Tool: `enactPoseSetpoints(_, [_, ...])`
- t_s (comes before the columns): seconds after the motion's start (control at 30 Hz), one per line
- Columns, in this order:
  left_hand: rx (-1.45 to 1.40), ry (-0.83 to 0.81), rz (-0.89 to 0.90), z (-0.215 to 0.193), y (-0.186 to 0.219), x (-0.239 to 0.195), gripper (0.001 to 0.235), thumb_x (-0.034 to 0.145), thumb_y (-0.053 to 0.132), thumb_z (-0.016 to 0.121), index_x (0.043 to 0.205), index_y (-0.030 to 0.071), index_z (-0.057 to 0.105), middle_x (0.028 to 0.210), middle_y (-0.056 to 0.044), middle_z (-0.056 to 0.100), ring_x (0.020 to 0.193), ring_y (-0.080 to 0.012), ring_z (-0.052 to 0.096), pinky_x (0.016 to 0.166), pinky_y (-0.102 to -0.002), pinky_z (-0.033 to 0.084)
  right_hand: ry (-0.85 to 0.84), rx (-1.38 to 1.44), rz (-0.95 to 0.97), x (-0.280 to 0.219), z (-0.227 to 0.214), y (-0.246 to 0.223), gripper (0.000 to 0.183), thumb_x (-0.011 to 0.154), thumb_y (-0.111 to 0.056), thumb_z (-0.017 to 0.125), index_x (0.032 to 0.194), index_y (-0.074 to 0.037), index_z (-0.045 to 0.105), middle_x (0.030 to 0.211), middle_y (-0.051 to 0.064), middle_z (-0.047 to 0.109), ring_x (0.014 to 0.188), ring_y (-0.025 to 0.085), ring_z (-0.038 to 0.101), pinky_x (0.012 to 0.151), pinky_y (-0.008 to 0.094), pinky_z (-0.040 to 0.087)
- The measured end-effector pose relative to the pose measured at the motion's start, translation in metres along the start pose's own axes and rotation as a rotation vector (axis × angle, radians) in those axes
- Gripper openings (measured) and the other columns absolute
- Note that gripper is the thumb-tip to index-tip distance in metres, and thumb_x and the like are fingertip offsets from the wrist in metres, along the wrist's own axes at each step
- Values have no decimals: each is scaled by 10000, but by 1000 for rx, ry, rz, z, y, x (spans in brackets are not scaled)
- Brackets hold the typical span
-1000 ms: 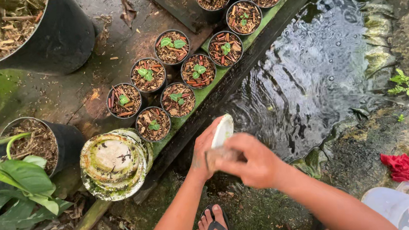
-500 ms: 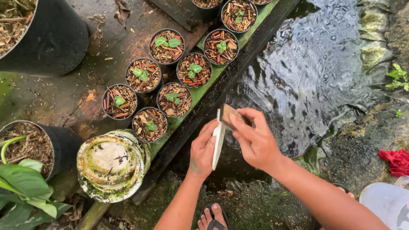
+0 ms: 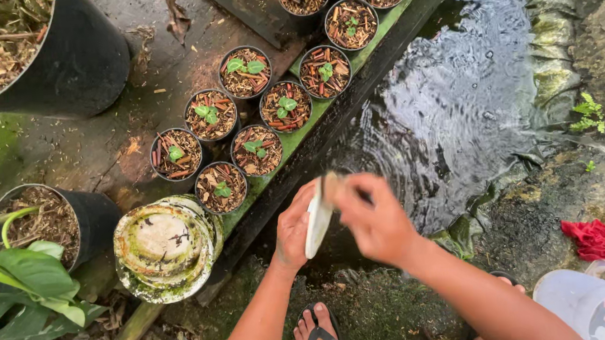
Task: The person washes several white plastic lids by hand in a narrow outdoor water channel. They scrub each lid with a red cloth and a small brush, rinse under running water, and place the cleaned lids on a nearby stone surface.
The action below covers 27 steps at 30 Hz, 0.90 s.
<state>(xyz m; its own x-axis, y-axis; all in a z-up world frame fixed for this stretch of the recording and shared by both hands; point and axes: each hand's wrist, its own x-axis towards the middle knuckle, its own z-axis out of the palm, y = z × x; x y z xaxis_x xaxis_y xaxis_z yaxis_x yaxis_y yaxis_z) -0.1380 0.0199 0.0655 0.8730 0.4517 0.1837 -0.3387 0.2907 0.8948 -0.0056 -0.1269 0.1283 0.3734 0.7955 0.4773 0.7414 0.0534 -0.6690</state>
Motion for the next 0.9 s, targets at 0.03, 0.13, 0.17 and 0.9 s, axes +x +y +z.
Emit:
enactPoseSetpoints(0.03, [63, -4, -11, -1, 0, -2, 598, 1092, 407, 483, 1452, -67, 540, 1526, -241, 513, 1432, -339, 509, 1211, -452, 407, 33, -24, 95, 0, 0, 0, 466, 911, 35, 710, 1358, -70, 632, 1320, 237, 558, 1146, 347, 610, 977, 416, 533])
enactPoseSetpoints(0.13, [140, -16, -1, -4, 0, -4, 590, 1102, 393, 481, 1453, -75, 552, 1529, -251, 523, 1437, -349, 512, 1222, -449, 393, 56, 31, 26, -1, 2, -2, 418, 880, 29, 706, 1268, -101, 622, 1324, 231, 536, 1168, 364, 594, 997, 435, 518])
enactPoseSetpoints(0.17, [146, -22, 10, -6, -2, -4, 589, 1102, 387, 482, 1455, -78, 553, 1535, -252, 522, 1444, -352, 507, 1232, -448, 380, 53, 70, -56, -3, 4, -3, 394, 859, 18, 712, 1213, -125, 619, 1319, 225, 528, 1174, 371, 586, 998, 442, 510])
enactPoseSetpoints(0.9, [-923, 565, -475, -11, -4, -16, 608, 1020, 492, 354, 1392, 68, 582, 1368, -130, 642, 1226, -332, 633, 1032, -502, 522, 583, 1445, 1293, -131, 44, 179, 594, 1025, -288, 573, 1582, -159, 412, 1287, 118, 581, 1084, 265, 610, 938, 421, 563])
